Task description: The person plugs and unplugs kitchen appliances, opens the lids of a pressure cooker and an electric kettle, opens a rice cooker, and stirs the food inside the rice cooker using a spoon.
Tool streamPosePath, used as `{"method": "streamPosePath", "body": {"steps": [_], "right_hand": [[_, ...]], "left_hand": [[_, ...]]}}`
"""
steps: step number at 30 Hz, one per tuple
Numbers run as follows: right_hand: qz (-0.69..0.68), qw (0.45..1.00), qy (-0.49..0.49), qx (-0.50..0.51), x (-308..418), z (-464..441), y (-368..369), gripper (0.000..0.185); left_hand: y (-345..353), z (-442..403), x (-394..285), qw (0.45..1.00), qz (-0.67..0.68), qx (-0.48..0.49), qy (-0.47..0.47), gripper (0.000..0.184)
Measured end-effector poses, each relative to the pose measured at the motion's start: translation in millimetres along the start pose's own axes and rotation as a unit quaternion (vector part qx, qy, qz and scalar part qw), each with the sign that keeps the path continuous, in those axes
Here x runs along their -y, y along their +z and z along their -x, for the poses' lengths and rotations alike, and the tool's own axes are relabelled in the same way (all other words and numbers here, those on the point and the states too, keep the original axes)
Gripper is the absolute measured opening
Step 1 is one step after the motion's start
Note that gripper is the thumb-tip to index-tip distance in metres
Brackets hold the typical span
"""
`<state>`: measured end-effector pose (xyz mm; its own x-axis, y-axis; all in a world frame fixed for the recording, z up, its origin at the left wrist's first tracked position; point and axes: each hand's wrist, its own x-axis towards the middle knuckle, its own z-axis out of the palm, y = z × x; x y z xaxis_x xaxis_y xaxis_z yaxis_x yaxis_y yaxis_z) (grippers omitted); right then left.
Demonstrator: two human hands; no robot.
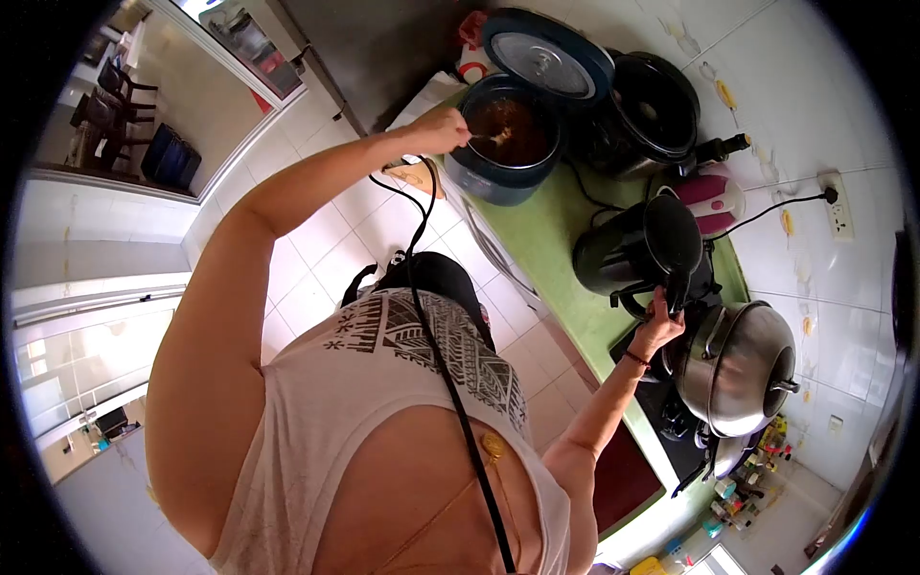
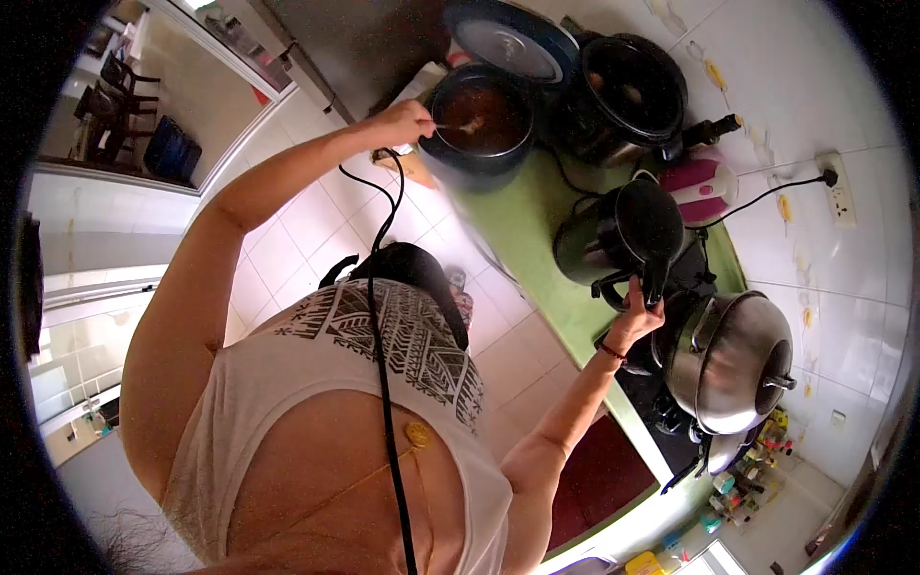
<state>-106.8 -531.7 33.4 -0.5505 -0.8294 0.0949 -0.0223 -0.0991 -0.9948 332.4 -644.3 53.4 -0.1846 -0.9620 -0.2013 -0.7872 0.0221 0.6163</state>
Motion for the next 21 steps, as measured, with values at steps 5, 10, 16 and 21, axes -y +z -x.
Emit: {"method": "streamPosePath", "body": {"steps": [5, 10, 16, 21], "right_hand": [[0.012, 0.999, 0.001, 0.04, 28, -2, 21, 0.009], [0.027, 0.993, -0.007, 0.111, 56, -1, 36, 0.009], [0.087, 0.975, -0.006, 0.202, 88, 2, 69, 0.014], [0.161, 0.946, 0.005, 0.281, 111, -4, 102, 0.017]], "left_hand": [[37, -14, 2, 0.998, 0.016, -0.035, 0.055, 0.025], [48, -26, 15, 0.993, -0.008, -0.119, -0.011, 0.026], [20, -4, 8, 0.98, -0.109, -0.156, -0.058, 0.022], [13, 8, -8, 0.988, -0.112, -0.104, -0.024, 0.022]]}}
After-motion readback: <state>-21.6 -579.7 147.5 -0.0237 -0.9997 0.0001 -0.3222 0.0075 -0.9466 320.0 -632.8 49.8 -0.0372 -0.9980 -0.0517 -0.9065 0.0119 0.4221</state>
